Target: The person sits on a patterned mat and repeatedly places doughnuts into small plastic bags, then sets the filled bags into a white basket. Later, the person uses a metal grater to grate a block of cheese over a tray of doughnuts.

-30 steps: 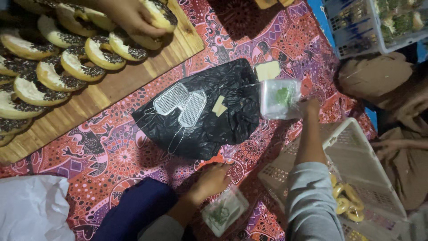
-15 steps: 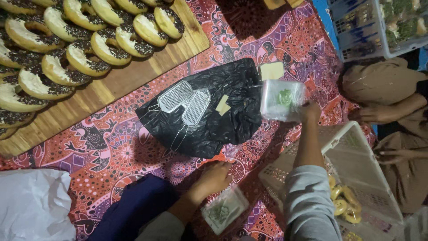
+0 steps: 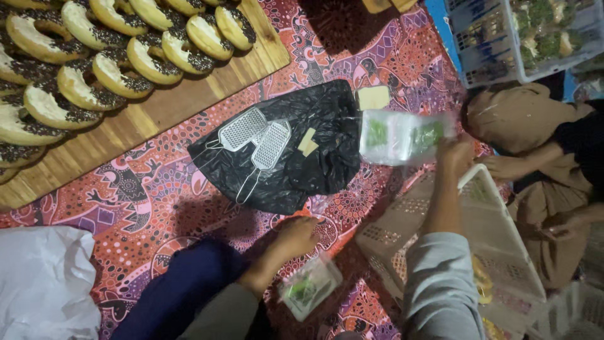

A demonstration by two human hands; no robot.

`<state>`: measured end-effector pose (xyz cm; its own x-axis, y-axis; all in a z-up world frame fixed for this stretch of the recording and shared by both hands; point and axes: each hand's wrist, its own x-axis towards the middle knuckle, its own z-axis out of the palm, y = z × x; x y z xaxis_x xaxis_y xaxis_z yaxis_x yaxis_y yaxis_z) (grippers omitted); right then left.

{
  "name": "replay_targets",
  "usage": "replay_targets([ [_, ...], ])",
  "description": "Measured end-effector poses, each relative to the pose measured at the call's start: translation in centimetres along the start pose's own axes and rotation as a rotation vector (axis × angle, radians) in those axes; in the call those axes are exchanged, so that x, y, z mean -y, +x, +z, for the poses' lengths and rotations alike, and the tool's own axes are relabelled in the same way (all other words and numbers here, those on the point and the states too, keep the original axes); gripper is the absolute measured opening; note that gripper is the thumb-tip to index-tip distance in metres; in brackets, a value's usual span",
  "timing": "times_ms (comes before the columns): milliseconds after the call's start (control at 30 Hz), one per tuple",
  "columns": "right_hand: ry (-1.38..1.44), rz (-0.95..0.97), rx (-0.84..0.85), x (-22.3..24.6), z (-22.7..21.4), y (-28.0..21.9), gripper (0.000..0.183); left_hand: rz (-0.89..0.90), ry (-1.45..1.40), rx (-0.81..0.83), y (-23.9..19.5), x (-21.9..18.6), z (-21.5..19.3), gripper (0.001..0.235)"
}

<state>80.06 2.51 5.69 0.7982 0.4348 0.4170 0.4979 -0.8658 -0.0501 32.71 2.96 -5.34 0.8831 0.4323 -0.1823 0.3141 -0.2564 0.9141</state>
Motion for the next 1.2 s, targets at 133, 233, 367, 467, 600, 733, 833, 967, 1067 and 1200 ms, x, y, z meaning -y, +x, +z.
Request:
replay_targets([
  [133, 0.364, -0.233, -0.284, 1.4, -9.9, -0.7, 0.013, -0.143, -0.369, 0.169, 0.6, -2.2, -2.2, 0.053],
  [233, 0.126, -0.532, -0.309, 4.1, -16.7, -9.3, 0.009, -0.118, -1.343, 0.215, 1.3, -3.2, -4.6, 0.067],
  [367, 0.623, -0.906, 0.245, 8.1, -20.8, -28.8, 0.042, -0.154, -1.808, 0.146, -0.4, -1.6, -7.8, 0.061],
  [467, 0.548, -0.939, 0.328, 10.4, -23.0, -37.8, 0.039, -0.088, -1.610, 0.062, -3.4, -1.3, -8.5, 0.046],
  [600, 1.038, -0.342, 0.441, 10.0, -25.4, -41.4, 0.058, -0.104, -1.429, -0.014, -9.7, -2.1, -8.9, 0.042],
  [733, 1.272, 0.265, 0.809, 10.4, -26.0, -44.9, 0.047, -0.125, -1.363, 0.063, -16.9, -3.0, -9.1, 0.040],
  [833, 1.370, 0.328, 0.851, 12.1, -27.6, -47.9, 0.045, -0.123, -1.253, 0.026, -21.4, -5.0, -9.8, 0.041],
  [967, 1.085, -0.219, 0.459, 13.7, -33.7, -47.8, 0.057, 0.047, -0.581, 0.123, -24.9, -8.0, -13.8, 0.048],
  [1067, 0.828, -0.431, 0.690, 12.9, -38.1, -46.9, 0.056, 0.200, 0.122, 0.509, -25.3, -10.3, -16.0, 0.049],
  [1200, 0.622, -0.496, 0.999, 12.0, -38.5, -48.1, 0.046, 0.140, 0.591, 0.755, -24.7, -14.1, -17.2, 0.046],
])
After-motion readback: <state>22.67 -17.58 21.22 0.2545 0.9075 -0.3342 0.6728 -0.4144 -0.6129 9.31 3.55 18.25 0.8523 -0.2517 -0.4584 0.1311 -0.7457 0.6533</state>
